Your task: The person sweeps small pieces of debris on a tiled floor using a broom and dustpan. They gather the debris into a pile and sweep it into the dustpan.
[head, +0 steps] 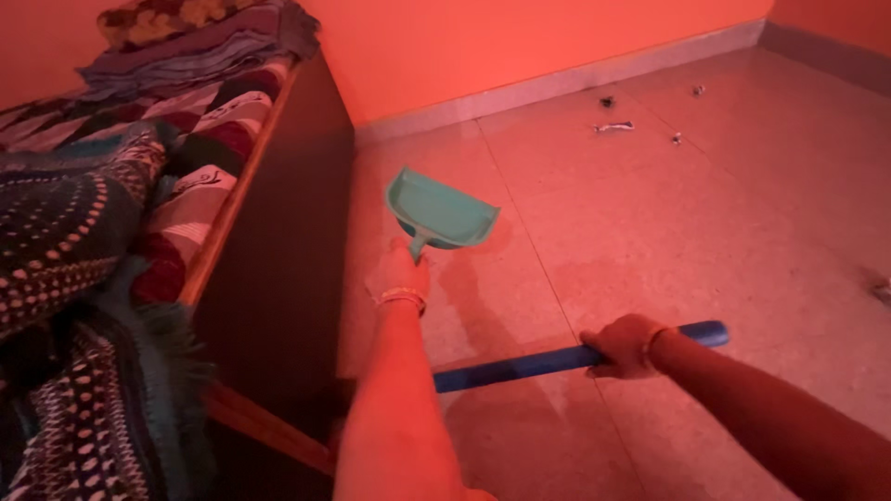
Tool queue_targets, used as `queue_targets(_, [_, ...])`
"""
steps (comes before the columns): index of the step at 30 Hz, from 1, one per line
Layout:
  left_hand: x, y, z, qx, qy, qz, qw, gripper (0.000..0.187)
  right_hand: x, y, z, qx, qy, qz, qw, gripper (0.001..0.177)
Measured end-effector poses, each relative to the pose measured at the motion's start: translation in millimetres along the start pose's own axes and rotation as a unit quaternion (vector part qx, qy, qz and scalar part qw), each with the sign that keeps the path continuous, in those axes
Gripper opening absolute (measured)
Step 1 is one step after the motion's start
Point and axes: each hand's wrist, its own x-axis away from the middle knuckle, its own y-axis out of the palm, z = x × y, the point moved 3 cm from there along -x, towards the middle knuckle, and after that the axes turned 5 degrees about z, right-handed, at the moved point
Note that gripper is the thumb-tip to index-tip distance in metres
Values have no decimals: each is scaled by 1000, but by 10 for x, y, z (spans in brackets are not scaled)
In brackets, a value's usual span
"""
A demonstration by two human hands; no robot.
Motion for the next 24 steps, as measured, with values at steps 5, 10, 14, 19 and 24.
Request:
queue_targets(5, [54,196,175,108,-12,49,993,38,-381,-370,-216,16,-22,79,996,49])
queue_targets(10, [174,174,470,33,-7,-69,997,44,-568,-405,-6,10,94,59,994,48])
queue_targets(14, [241,96,647,51,49,-72,995,43,-487,-100,549,-56,238,66,967,52])
queue_targets(19, [252,165,757,81,90,-118,986,41,-25,432,1647,-158,399,31,903,60])
queue_targets(24, [200,205,701,60,102,-87,989,38,575,827,2122,-224,514,-1,828,63])
